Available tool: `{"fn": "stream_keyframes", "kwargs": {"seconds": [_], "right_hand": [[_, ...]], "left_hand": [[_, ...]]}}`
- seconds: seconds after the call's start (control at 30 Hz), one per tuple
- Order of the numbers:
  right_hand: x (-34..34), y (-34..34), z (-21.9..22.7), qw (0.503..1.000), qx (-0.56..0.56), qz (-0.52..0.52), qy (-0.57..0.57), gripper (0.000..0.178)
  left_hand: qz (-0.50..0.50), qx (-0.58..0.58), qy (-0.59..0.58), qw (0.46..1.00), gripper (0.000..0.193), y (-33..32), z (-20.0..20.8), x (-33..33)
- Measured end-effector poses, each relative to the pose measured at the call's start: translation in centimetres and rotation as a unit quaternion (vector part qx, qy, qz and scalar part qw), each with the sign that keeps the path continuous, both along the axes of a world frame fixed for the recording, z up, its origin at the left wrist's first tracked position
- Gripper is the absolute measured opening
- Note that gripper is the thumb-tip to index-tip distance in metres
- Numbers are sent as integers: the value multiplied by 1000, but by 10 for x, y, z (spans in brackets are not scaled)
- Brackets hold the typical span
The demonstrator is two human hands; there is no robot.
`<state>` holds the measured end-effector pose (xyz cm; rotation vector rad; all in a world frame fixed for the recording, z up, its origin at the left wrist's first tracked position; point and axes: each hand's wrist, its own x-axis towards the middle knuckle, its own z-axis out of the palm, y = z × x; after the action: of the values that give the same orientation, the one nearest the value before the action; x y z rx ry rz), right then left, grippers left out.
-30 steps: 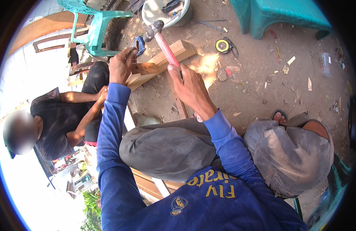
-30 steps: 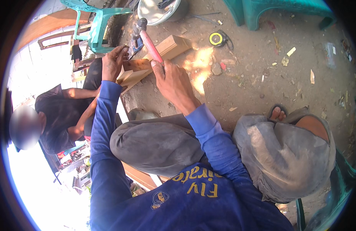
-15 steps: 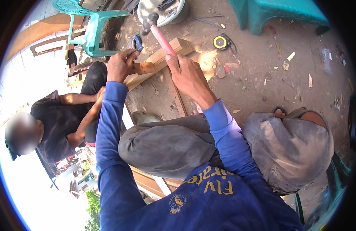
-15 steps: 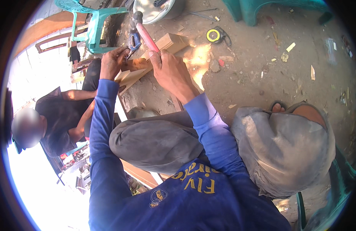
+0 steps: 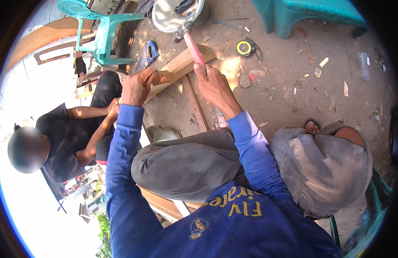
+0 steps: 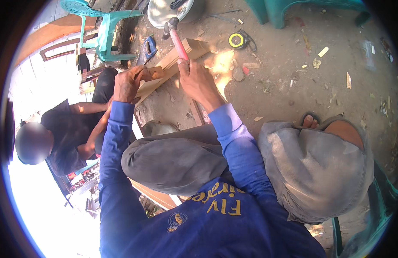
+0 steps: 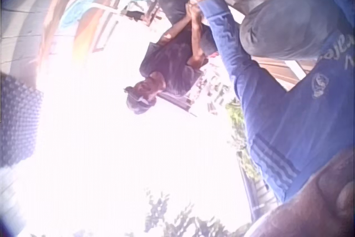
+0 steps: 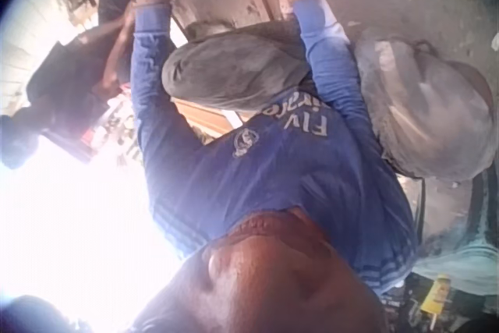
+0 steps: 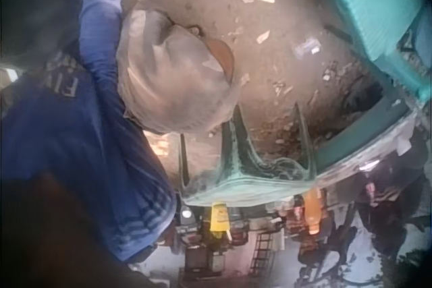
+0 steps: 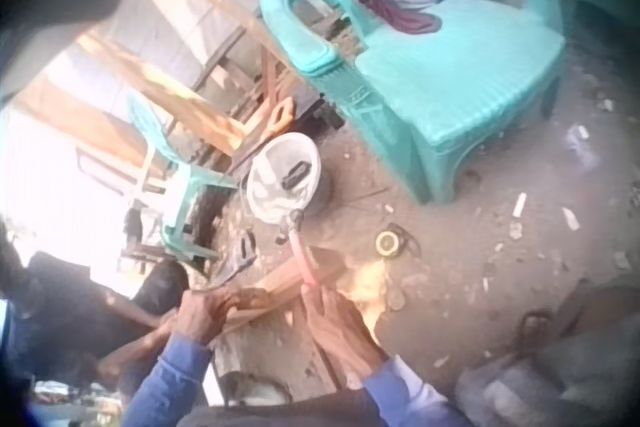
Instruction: The person constructs a large wooden frame, measuring wood pieces, hammering nails, and positioning planks on the ground.
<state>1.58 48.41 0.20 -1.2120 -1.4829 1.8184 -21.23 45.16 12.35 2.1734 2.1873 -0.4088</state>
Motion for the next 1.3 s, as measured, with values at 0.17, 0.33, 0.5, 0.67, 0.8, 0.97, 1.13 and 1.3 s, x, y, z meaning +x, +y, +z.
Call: {"fn": "stream_keyframes", "kwargs": {"seconds": [0.17, 0.33, 0.5, 0.67, 0.8, 0.97, 1.13, 1.3], "right_hand": [[-1, -7, -9, 999, -39, -9, -9, 57], [0, -7, -3, 999, -47, 2, 10, 57], [-1, -10, -10, 1000, -21, 19, -11, 48], [-2, -22, -4, 981, 181, 47, -51, 28], [-3, -20, -7, 992, 118, 46, -6, 27], [-14, -30, 8, 999, 27, -28, 11, 38], [-13, -68, 11, 989, -60, -95, 98, 47], [3, -51, 22, 995, -18, -75, 63, 44]], "left_hand": [[-2, 122, -148, 981, 14, -26, 1, -37], [177, 223, -311, 907, 17, -17, -29, -57], [144, 90, -214, 962, 16, 13, -2, 0], [136, 97, -169, 971, 19, 12, -12, -26], [129, 79, -142, 978, 20, 19, -7, -12], [7, 54, -133, 990, 24, 23, -11, -22], [81, -20, -178, 981, 28, 31, -15, -26], [125, -40, -219, 967, 26, 25, -15, -38]]}}
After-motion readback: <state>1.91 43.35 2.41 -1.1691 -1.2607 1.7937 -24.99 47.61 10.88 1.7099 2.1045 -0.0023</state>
